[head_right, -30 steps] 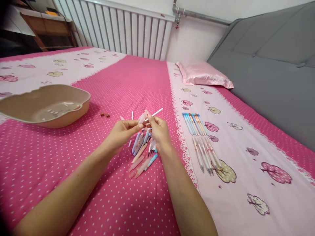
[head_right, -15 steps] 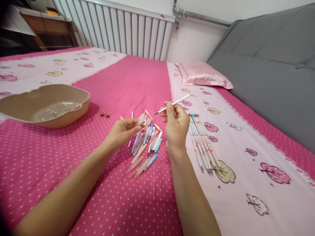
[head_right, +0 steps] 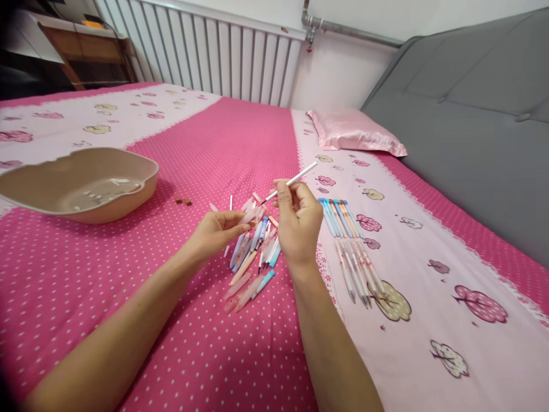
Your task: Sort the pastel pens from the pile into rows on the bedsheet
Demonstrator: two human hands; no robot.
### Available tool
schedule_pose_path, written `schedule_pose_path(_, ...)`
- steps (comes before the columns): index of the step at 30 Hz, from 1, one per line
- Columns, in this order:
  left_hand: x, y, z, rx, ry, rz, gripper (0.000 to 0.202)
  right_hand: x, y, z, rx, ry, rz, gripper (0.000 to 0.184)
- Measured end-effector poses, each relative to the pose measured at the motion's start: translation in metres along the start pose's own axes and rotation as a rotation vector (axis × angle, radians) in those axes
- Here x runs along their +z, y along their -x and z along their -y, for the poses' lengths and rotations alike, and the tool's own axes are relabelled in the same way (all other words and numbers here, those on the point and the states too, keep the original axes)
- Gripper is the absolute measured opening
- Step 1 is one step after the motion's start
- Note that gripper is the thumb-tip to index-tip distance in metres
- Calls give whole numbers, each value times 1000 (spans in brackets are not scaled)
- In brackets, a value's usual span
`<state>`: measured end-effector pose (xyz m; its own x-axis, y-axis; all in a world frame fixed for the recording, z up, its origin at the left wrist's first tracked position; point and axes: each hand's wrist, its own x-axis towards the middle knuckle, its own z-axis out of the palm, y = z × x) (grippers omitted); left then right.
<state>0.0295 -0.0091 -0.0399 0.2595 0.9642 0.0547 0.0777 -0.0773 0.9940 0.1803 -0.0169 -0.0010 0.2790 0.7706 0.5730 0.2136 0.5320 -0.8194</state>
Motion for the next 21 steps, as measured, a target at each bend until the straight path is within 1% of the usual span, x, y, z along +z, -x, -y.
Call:
schedule_pose_path(6,1,0,-2,-9,22,8,10,1,0,-4,-3,46,21,23)
schedule_pose_path(14,5,4,-8,-22,112,61,7,3,2,-5,61,61,147,23)
schedule_pose_path(18,6,3,-7,22,133,104,4,4,4,-4,104,66,217,21)
schedule_pose_path(21,6,2,-3,70,158,139,7,5,6,-4,124,72,243,21)
